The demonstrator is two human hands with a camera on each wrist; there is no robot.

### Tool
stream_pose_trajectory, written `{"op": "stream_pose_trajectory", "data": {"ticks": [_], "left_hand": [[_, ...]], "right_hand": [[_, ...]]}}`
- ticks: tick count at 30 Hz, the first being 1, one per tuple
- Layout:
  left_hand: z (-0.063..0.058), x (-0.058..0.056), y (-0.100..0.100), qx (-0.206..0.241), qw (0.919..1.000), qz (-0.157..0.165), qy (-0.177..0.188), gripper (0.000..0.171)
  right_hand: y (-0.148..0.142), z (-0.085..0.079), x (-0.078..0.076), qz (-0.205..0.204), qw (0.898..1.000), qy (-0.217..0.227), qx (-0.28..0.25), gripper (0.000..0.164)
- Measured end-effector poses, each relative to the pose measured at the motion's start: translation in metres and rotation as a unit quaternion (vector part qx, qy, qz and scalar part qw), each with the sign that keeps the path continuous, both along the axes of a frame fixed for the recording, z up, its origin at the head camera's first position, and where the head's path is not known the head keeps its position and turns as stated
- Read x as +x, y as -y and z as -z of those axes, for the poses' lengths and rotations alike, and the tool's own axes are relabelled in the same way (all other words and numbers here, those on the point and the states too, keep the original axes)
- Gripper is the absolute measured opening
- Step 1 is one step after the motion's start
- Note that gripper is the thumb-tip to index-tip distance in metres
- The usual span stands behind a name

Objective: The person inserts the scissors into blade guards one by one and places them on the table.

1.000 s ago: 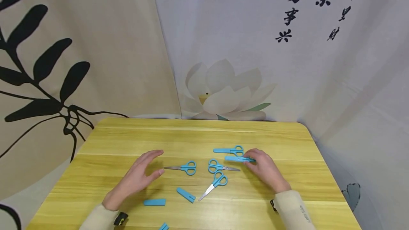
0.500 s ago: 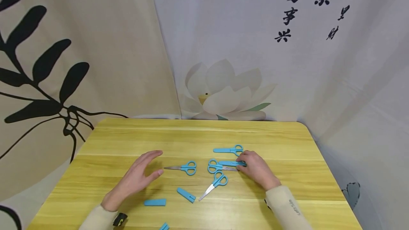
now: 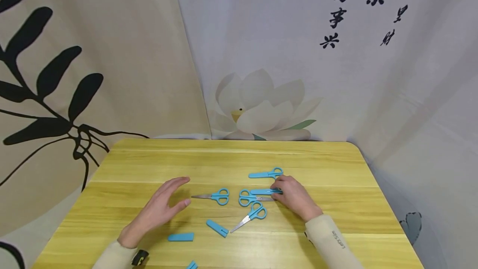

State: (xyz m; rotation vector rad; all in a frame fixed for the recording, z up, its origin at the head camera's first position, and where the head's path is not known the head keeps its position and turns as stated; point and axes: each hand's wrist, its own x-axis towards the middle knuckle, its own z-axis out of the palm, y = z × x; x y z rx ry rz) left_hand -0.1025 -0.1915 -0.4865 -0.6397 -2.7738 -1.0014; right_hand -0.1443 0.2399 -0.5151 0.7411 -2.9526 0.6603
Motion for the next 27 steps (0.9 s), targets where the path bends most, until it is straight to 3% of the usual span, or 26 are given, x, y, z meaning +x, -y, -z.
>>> {"op": "stream_pose_trajectory", "data": {"ticks": [13, 27], "left_hand": [[0.001, 0.004, 0.006, -0.026, 0.9994, 0.019, 0.011, 0.069], [0.011, 0.027, 0.017, -0.071, 0.9892, 0.064, 0.111, 0.083]], "right_hand": [[-0.004, -0.015, 0.015, 0.039, 0.999, -0.03, 0.006, 0.032], [0.013, -0.028, 0.033, 0.016, 0.999, -0.028, -0.02, 0.033]]}}
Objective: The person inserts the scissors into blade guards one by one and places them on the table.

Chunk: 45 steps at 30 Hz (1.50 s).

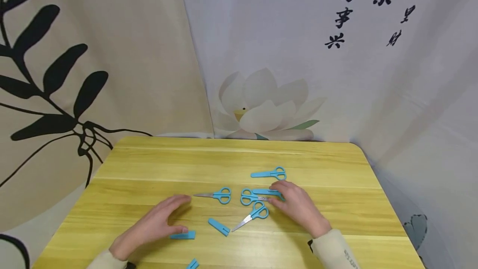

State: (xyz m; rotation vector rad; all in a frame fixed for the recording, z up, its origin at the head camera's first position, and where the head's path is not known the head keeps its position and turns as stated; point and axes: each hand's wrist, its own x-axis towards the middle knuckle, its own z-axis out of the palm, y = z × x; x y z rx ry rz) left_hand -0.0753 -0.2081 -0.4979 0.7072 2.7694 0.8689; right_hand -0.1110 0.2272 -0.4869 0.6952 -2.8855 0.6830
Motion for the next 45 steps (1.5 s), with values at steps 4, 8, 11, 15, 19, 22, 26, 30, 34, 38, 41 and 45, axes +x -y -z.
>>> {"op": "stream_pose_trajectory", "data": {"ticks": [4, 8, 11, 15, 19, 22, 26, 30, 34, 38, 41, 45], "left_hand": [[0.002, 0.005, 0.001, -0.002, 0.9997, 0.011, 0.022, 0.075], [0.004, 0.009, 0.003, 0.003, 0.9987, 0.036, 0.037, 0.064], [0.005, 0.011, 0.005, 0.012, 0.9974, 0.054, 0.046, 0.056], [0.008, 0.011, 0.008, 0.021, 0.9959, 0.07, 0.054, 0.05], [0.011, 0.011, 0.009, 0.024, 0.9945, 0.08, 0.064, 0.045], [0.013, 0.011, 0.009, 0.018, 0.994, 0.088, 0.061, 0.04], [0.013, 0.011, 0.008, 0.004, 0.9945, 0.097, 0.041, 0.034], [0.012, 0.012, 0.006, -0.003, 0.9947, 0.097, 0.032, 0.029], [0.012, 0.011, 0.006, -0.001, 0.9949, 0.099, 0.022, 0.02], [0.013, 0.011, 0.006, 0.0, 0.995, 0.099, 0.013, 0.016], [0.014, 0.011, 0.006, 0.002, 0.995, 0.098, 0.015, 0.015], [0.015, 0.01, 0.006, 0.008, 0.9951, 0.095, 0.027, 0.015]], "right_hand": [[0.002, 0.0, 0.002, -0.003, 1.0, 0.01, 0.006, 0.034], [0.002, -0.001, 0.003, -0.004, 1.0, 0.015, 0.002, 0.036], [0.002, -0.001, 0.004, -0.005, 1.0, 0.015, -0.003, 0.038], [0.002, -0.001, 0.005, -0.007, 1.0, 0.013, -0.005, 0.038], [0.001, 0.0, 0.006, -0.006, 1.0, 0.017, -0.009, 0.037], [0.001, 0.001, 0.007, -0.008, 1.0, 0.022, -0.017, 0.036], [0.002, 0.003, 0.007, -0.015, 0.999, 0.021, -0.021, 0.035], [0.004, 0.005, 0.01, -0.028, 0.999, 0.02, -0.028, 0.037], [0.007, 0.008, 0.013, -0.053, 0.998, 0.0, -0.036, 0.04], [0.012, 0.012, 0.014, -0.098, 0.994, -0.023, -0.048, 0.041], [0.015, 0.016, 0.014, -0.127, 0.99, -0.012, -0.063, 0.04], [0.018, 0.019, 0.015, -0.15, 0.986, 0.036, -0.069, 0.033]]}}
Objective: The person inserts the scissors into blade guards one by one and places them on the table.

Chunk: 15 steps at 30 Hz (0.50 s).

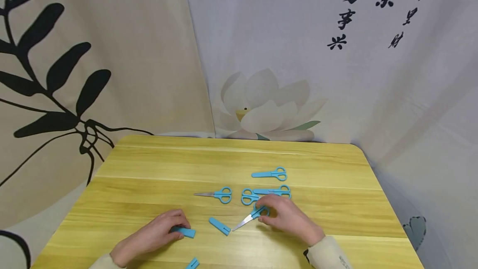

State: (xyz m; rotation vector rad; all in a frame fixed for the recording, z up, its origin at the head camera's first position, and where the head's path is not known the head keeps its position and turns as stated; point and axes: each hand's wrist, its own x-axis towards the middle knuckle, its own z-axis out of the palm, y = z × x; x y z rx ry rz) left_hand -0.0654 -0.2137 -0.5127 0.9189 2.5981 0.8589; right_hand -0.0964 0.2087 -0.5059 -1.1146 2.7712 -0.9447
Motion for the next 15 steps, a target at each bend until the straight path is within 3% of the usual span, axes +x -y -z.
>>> {"op": "stream_pose_trajectory", "data": {"ticks": [9, 15], "left_hand": [[-0.0015, -0.0028, 0.0023, 0.02, 0.9991, -0.003, 0.037, 0.014], [-0.0032, -0.0041, 0.004, 0.028, 0.9983, 0.0, 0.052, 0.013]], "right_hand": [[0.0042, -0.0001, 0.0051, -0.008, 0.998, 0.032, 0.051, 0.025], [0.0073, 0.0011, 0.0087, -0.014, 0.999, 0.022, 0.039, 0.026]]}}
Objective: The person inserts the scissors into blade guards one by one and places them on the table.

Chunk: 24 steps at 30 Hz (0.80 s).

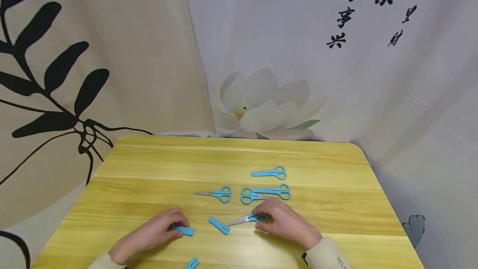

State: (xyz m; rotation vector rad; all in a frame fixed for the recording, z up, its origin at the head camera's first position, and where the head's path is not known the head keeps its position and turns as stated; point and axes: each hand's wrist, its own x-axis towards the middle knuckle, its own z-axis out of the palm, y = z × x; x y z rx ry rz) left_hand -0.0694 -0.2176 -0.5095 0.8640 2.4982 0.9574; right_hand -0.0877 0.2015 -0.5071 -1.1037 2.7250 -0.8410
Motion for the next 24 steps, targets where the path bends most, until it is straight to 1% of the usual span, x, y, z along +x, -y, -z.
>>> {"op": "stream_pose_trajectory", "data": {"ticks": [3, 7, 14, 19, 24], "left_hand": [[0.0, -0.001, 0.0, 0.0, 1.0, 0.0, 0.0, 0.013], [0.001, -0.001, 0.0, 0.002, 1.0, 0.004, -0.006, 0.013], [0.0, 0.0, 0.0, 0.001, 1.0, 0.001, 0.001, 0.013], [0.0, 0.0, 0.0, -0.002, 1.0, 0.0, -0.002, 0.013], [0.001, -0.001, 0.001, -0.003, 1.0, 0.0, -0.002, 0.013]], "right_hand": [[0.003, 0.001, -0.002, 0.004, 1.0, -0.004, -0.025, 0.028], [0.007, 0.003, -0.006, -0.005, 0.999, -0.001, -0.044, 0.031], [0.012, 0.011, -0.011, -0.016, 1.0, 0.01, -0.013, 0.034], [0.017, 0.016, -0.012, -0.022, 1.0, 0.01, -0.004, 0.032], [0.021, 0.019, -0.013, -0.004, 1.0, 0.0, -0.013, 0.023]]}}
